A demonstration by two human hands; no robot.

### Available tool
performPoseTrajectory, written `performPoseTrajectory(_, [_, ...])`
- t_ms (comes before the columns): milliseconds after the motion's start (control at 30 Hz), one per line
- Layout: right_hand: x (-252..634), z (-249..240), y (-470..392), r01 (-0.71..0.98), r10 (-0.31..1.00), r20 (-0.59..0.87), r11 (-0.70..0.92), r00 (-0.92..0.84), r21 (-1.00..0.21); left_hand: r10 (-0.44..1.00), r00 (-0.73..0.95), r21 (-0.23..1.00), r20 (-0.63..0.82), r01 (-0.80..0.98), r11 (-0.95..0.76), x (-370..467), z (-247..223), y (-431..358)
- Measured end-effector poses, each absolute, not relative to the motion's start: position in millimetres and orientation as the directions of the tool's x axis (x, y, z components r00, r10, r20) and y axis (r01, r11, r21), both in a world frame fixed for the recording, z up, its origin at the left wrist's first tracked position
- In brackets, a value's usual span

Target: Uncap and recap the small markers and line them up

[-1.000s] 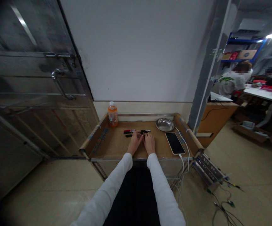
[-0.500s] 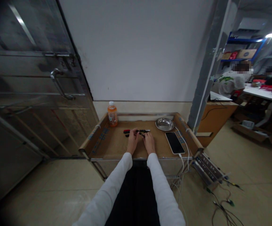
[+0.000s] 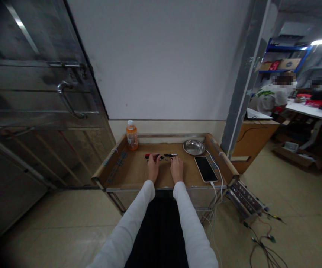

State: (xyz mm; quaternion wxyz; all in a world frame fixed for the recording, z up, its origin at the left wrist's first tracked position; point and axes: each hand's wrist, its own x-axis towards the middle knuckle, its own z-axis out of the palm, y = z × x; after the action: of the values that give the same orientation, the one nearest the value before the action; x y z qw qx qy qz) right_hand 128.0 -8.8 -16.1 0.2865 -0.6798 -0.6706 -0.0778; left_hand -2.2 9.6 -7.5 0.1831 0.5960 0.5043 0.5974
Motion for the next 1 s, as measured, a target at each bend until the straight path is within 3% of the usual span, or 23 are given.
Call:
performPoseTrajectory(167, [127.9, -12.3, -10.9, 0.957, 0.86, 0.501, 0.061, 0.094, -0.285, 0.893, 0.05, 0.72, 0.447, 0.573, -0.392, 1.2, -8.9, 7.1])
performPoseTrajectory(367, [128.6, -10.6, -13.3, 0.949, 0.855, 0.517, 0.123, 0.047, -0.289, 0.896, 0.161, 0.579, 0.414, 0.713, -0.395, 5.0, -11.3, 9.0])
performPoseTrajectory(600, [130.5, -13.8, -12.1, 0.922, 0.854, 0.52, 0.183, 0.023, -0.342, 0.886, 0.168, 0.569, 0.432, 0.712, -0.412, 8.2, -14.5, 19.1])
performPoseTrajectory(767, [129.1, -12.6, -13.6, 0.878, 0.852, 0.511, 0.327, -0.114, -0.35, 0.891, 0.152, 0.555, 0.427, 0.734, -0.391, 9.7, -16.0, 19.4])
performPoseTrajectory(1000, [129.4, -16.7, -10.4, 0.922, 0.865, 0.502, 0.214, -0.025, -0.322, 0.866, 0.183, 0.499, 0.466, 0.753, -0.428, 8.5, -13.4, 12.3])
